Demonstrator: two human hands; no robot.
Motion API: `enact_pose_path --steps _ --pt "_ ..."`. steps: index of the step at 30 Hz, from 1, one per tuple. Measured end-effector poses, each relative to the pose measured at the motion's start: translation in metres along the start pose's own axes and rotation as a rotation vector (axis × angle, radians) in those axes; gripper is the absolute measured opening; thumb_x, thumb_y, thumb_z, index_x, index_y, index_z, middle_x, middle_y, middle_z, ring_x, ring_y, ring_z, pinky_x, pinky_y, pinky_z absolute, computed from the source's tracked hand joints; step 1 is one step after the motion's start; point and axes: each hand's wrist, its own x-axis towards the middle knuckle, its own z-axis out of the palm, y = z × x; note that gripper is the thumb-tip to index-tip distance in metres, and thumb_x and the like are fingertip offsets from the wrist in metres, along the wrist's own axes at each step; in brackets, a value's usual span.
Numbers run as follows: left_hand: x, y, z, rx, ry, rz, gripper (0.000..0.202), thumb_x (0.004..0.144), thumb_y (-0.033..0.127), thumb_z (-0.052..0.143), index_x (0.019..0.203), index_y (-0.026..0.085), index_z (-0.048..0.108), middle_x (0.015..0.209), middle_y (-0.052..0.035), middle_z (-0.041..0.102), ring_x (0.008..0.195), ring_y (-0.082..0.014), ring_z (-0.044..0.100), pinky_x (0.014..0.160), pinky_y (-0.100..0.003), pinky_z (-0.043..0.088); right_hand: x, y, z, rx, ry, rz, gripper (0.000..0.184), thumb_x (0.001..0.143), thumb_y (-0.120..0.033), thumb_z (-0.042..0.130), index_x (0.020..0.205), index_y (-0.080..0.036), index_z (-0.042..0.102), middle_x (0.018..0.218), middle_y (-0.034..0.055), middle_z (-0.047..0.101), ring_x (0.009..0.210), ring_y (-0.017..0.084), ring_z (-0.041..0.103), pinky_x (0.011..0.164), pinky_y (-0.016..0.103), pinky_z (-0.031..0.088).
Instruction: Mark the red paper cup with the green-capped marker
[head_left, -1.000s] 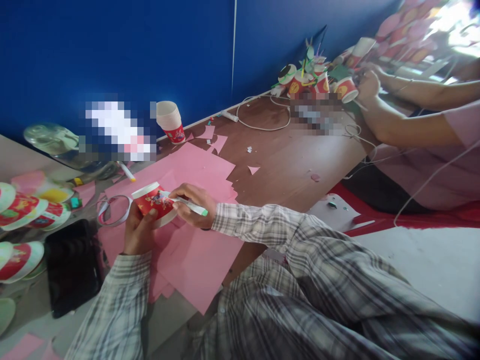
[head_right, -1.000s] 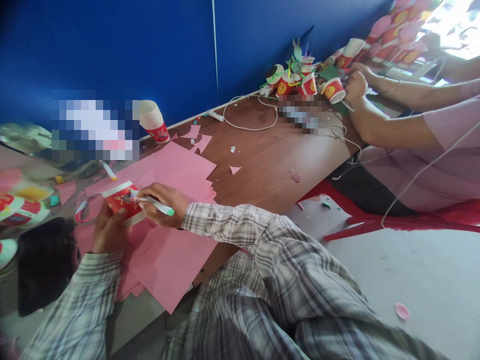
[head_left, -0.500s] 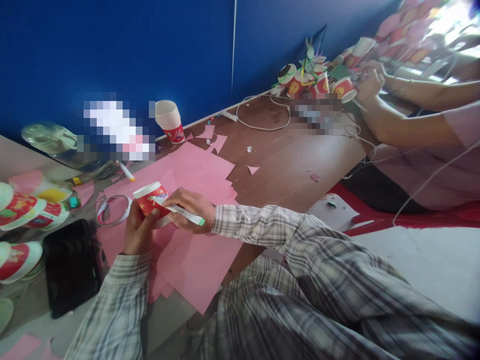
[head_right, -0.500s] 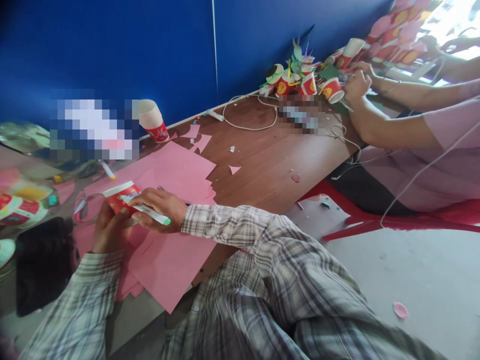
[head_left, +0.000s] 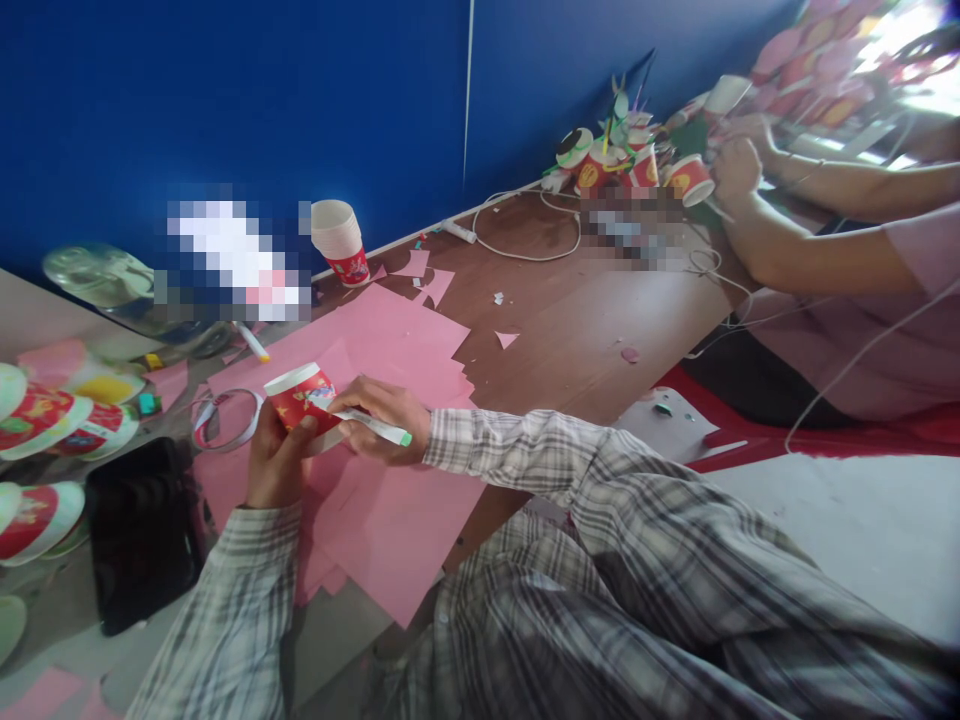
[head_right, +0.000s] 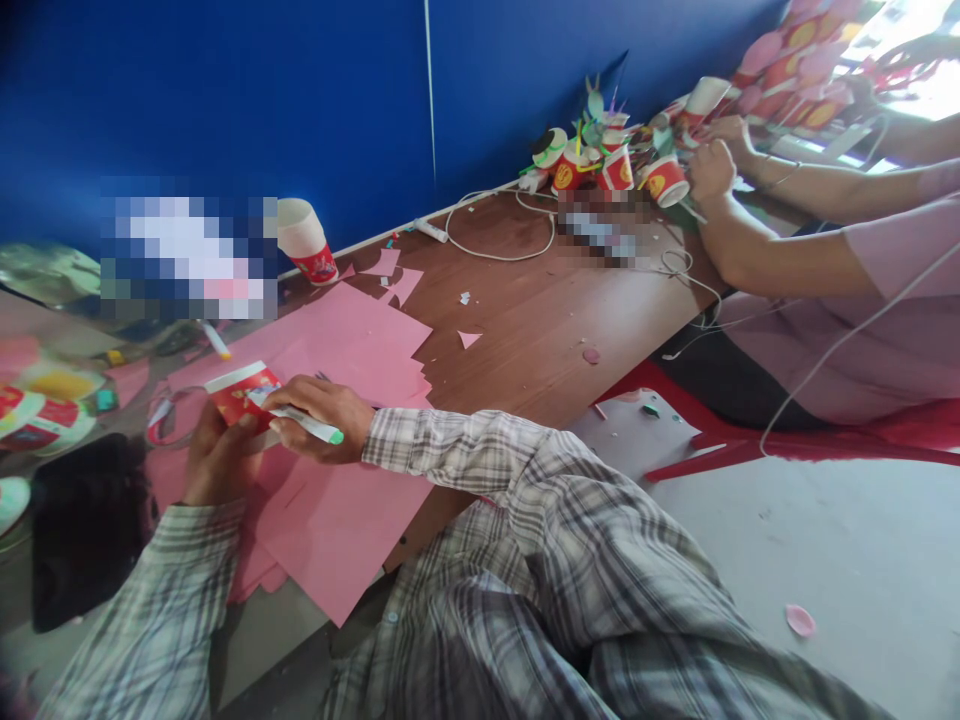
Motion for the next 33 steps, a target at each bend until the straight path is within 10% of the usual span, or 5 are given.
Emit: enact_pose_path --steps 14,33 --pt "-0.001 0.007 0.007 -0.033 0.032 -0.023 0.043 0.063 0.034 0.065 0.1 0.018 0.052 0.093 -0.0031 0.058 0.083 -0.0119 0.057 0.08 -0.029 0.043 0.007 -0.01 -0.004 0.098 0.146 0.207 0.02 0.082 -0.016 0.042 0.091 -0.008 0.058 0.082 0.0067 0.061 0.071 0.007 0.054 0.072 0.019 0.046" --pt "0.001 -0.003 -0.003 0.073 0.002 -0.015 0.044 0.064 0.037 0.064 0.103 0.022 0.051 0.096 -0.0015 0.057 0.084 -0.0114 0.055 0.079 -0.027 0.042 0.002 -0.004 -0.003 0.039 0.043 0.059 0.021 0.086 -0.019 0.042 0.1 -0.008 0.054 0.091 0.0095 0.06 0.081 0.009 0.055 0.079 0.021 0.047"
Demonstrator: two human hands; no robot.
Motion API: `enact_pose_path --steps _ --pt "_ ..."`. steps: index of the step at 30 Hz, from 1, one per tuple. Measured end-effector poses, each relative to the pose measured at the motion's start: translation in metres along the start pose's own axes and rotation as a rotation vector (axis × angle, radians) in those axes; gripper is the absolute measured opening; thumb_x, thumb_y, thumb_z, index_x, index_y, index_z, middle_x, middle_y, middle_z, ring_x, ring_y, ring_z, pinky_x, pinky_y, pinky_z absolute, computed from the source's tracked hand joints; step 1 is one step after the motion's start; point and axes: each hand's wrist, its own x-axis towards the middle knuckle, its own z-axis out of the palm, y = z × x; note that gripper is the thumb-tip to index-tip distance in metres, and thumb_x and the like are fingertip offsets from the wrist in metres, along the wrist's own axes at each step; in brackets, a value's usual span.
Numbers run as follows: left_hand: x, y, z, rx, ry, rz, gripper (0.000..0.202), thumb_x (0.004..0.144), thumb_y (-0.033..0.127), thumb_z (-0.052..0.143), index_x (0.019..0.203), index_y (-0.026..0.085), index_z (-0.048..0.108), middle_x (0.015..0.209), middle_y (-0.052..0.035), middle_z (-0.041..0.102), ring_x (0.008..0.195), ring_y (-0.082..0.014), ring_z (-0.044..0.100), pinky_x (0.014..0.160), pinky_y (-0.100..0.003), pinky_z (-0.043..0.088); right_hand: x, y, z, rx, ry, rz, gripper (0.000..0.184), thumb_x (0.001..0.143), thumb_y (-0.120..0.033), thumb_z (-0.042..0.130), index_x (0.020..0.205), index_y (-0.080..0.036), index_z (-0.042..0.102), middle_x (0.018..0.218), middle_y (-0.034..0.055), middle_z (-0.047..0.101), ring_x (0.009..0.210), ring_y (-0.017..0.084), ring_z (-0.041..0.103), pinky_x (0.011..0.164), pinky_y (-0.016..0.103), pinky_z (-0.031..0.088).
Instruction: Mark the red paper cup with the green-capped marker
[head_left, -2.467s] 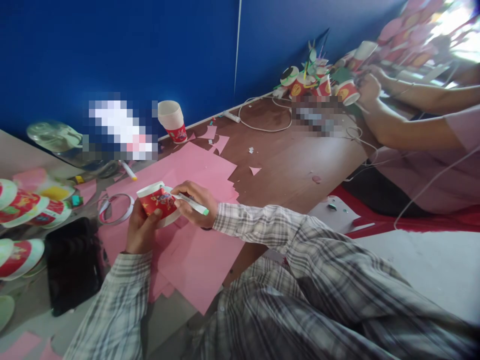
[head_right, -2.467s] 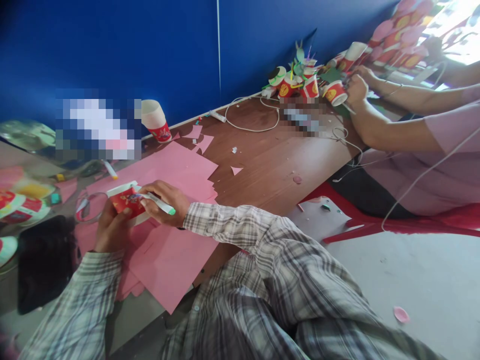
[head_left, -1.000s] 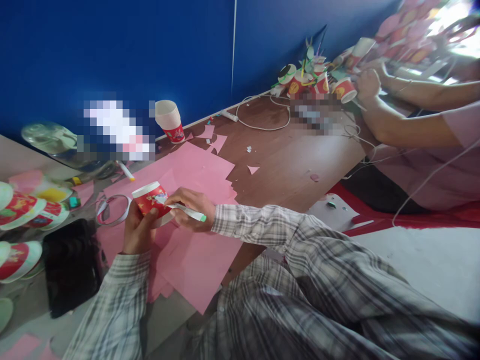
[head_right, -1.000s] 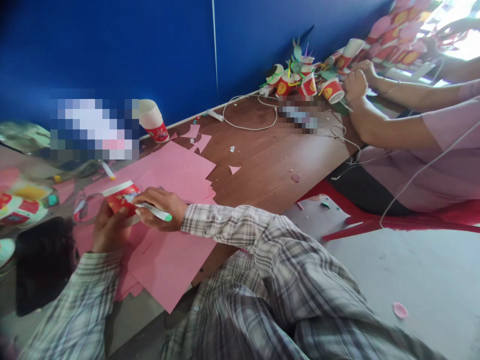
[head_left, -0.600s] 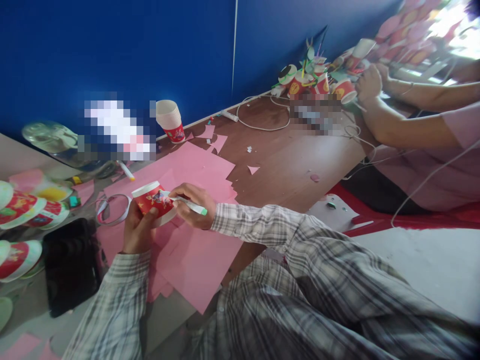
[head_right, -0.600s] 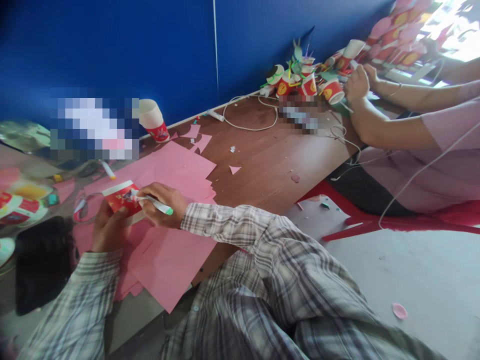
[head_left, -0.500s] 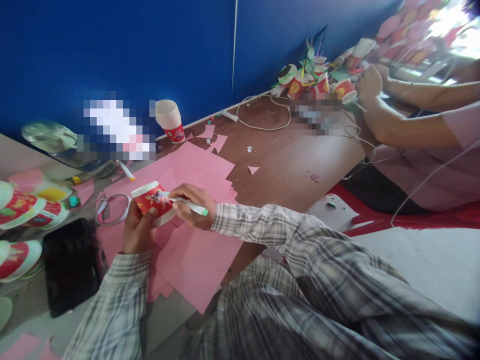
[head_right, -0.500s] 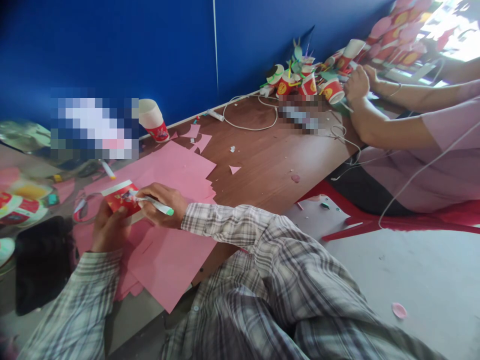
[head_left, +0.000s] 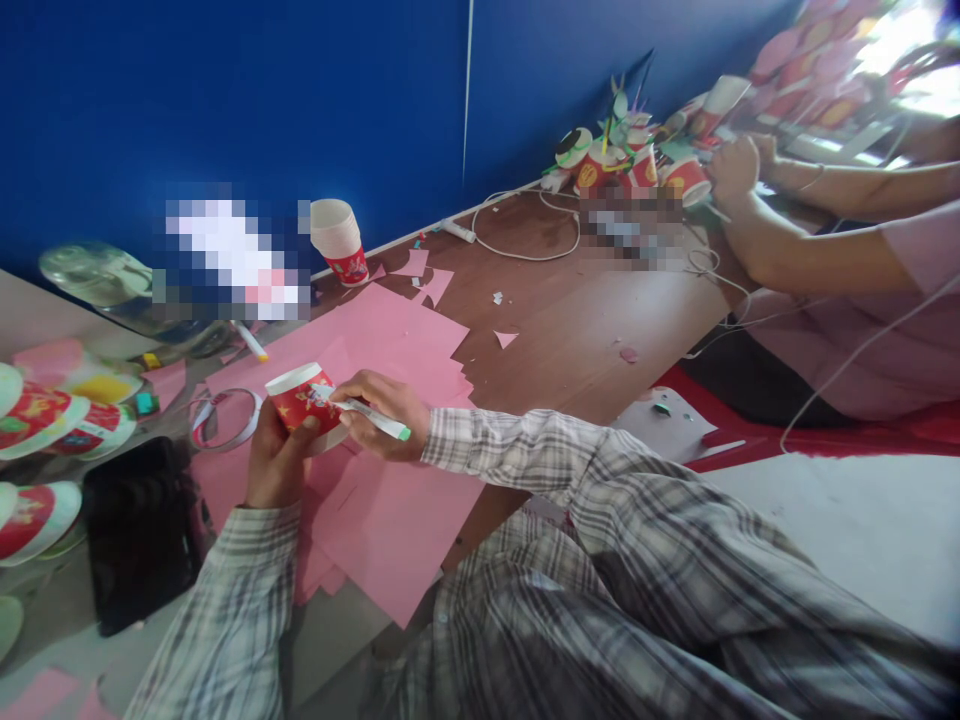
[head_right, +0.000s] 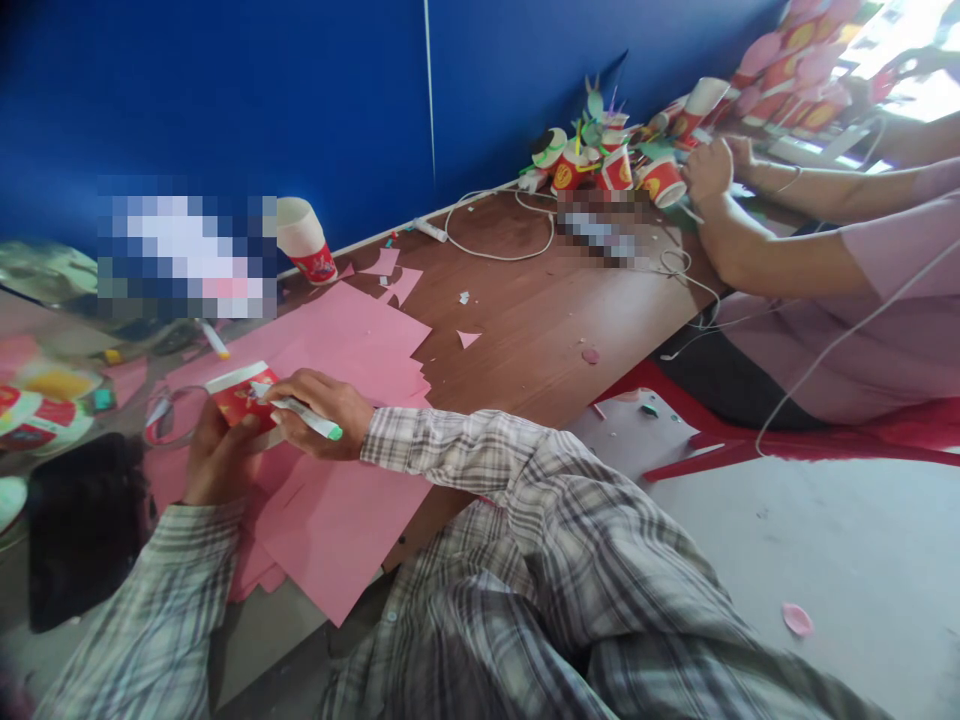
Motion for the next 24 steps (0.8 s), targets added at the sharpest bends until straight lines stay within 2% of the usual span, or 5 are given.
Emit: enact_pose_path --steps 6,13,18,24 --pt "-0.001 0.002 0.002 -0.009 0.0 0.007 0.05 0.063 0.039 0.065 0.107 0.021 0.051 0.103 -0.0043 0.057 0.09 -0.013 0.055 0.084 -0.029 0.041 0.003 -0.002 -0.001 0.022 0.075 0.105 0.018 0.083 -0.015 0.045 0.096 -0.008 0.056 0.088 0.0075 0.061 0.076 0.008 0.053 0.077 0.02 0.046" --pt "-0.001 0.002 -0.001 0.043 -0.001 -0.007 0.048 0.064 0.038 0.065 0.106 0.021 0.051 0.098 -0.0031 0.058 0.085 -0.0127 0.055 0.079 -0.028 0.043 0.001 -0.001 -0.002 0.022 -0.008 0.025 0.02 0.085 -0.018 0.044 0.1 -0.008 0.053 0.092 0.0094 0.06 0.078 0.009 0.054 0.078 0.022 0.047" --pt "0.0 0.002 0.001 -0.022 0.011 -0.005 0.043 0.063 0.038 0.065 0.101 0.021 0.053 0.094 -0.0029 0.058 0.082 -0.012 0.055 0.079 -0.028 0.042 0.001 -0.002 0.0 0.049 0.038 0.083 0.018 0.082 -0.016 0.043 0.093 -0.009 0.056 0.086 0.0074 0.061 0.074 0.009 0.054 0.075 0.021 0.047" --pt "-0.003 0.014 0.011 -0.067 -0.001 0.02 0.038 0.063 0.038 0.065 0.095 0.021 0.054 0.092 -0.0016 0.057 0.08 -0.0109 0.054 0.079 -0.029 0.043 0.002 -0.003 -0.002 0.065 0.058 0.086 0.022 0.085 -0.022 0.043 0.098 -0.008 0.055 0.087 0.0084 0.06 0.075 0.01 0.053 0.074 0.023 0.047"
